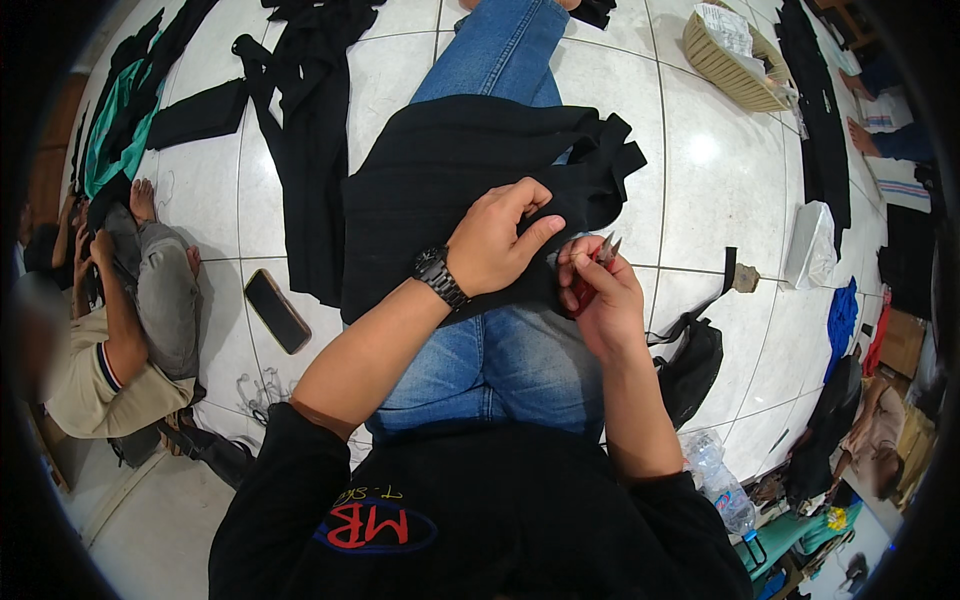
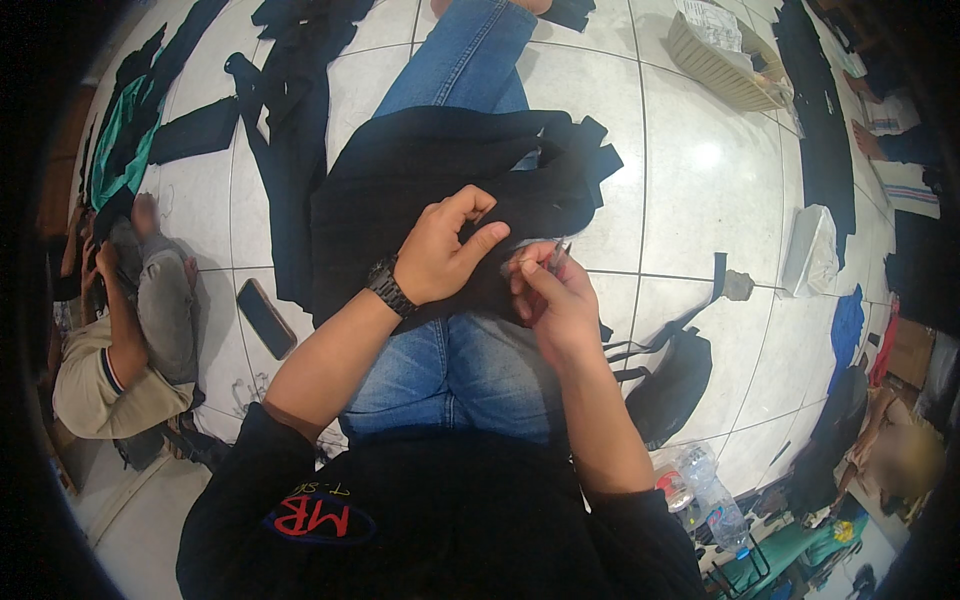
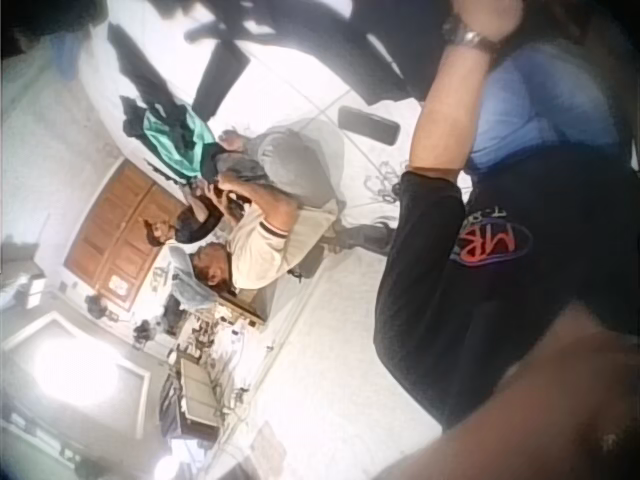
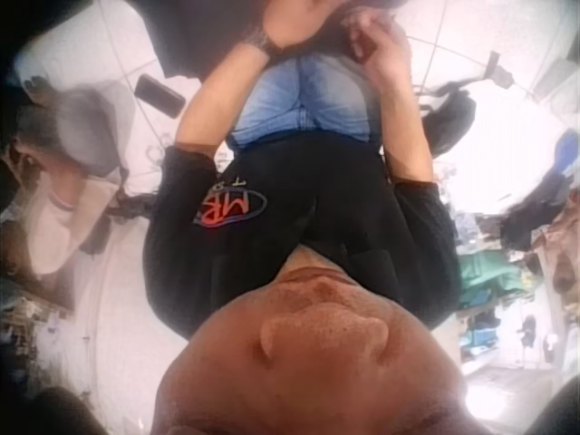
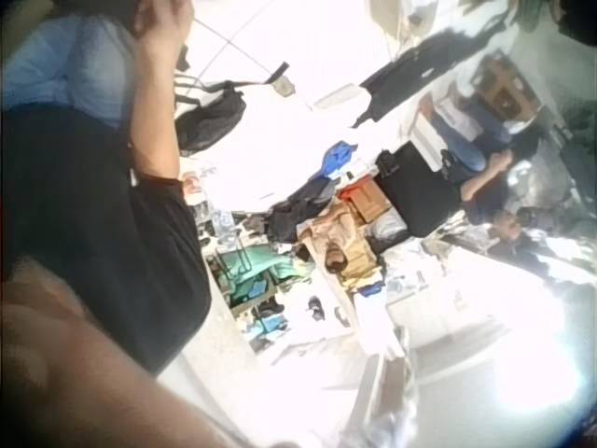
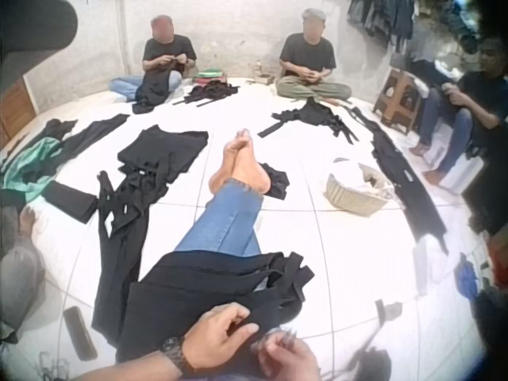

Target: The person sits on the floor and uses scissors to cut strips from a black fabric garment. They repeatedly fold and trim the material, handling the fabric and scissors throughout the clip.

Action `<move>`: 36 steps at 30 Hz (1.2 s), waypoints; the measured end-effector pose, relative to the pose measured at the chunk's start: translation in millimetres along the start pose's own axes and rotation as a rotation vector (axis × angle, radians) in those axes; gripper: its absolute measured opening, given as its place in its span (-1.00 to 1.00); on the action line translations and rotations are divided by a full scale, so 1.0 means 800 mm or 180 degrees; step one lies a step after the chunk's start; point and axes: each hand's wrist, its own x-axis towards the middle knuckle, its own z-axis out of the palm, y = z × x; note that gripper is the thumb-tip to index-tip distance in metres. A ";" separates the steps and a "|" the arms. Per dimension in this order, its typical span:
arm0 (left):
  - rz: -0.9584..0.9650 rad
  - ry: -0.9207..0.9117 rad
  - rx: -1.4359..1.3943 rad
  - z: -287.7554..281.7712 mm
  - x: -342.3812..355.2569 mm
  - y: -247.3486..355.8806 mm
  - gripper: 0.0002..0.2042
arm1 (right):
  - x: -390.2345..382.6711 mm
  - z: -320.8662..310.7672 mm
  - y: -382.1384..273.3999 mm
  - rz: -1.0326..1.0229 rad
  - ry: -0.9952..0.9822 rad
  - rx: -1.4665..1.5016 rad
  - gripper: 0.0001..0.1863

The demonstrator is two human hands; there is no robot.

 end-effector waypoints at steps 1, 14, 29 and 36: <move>-0.0008 -0.0020 0.0069 -0.001 0.001 0.002 -0.77 | -0.001 0.001 0.002 -0.0037 -0.0019 0.0129 -0.97; -0.0037 0.0035 -0.0009 0.001 -0.001 -0.001 -0.77 | -0.002 0.005 0.002 -0.0221 0.0120 -0.0842 -0.89; -0.0033 0.0017 -0.0245 -0.002 -0.002 -0.002 -0.80 | -0.005 -0.021 -0.041 -0.0379 -0.0474 -0.3277 -0.69; -0.0023 -0.0022 -0.0279 -0.001 -0.001 -0.002 -0.81 | 0.015 0.007 -0.067 -0.0413 -0.0847 -0.3663 -0.80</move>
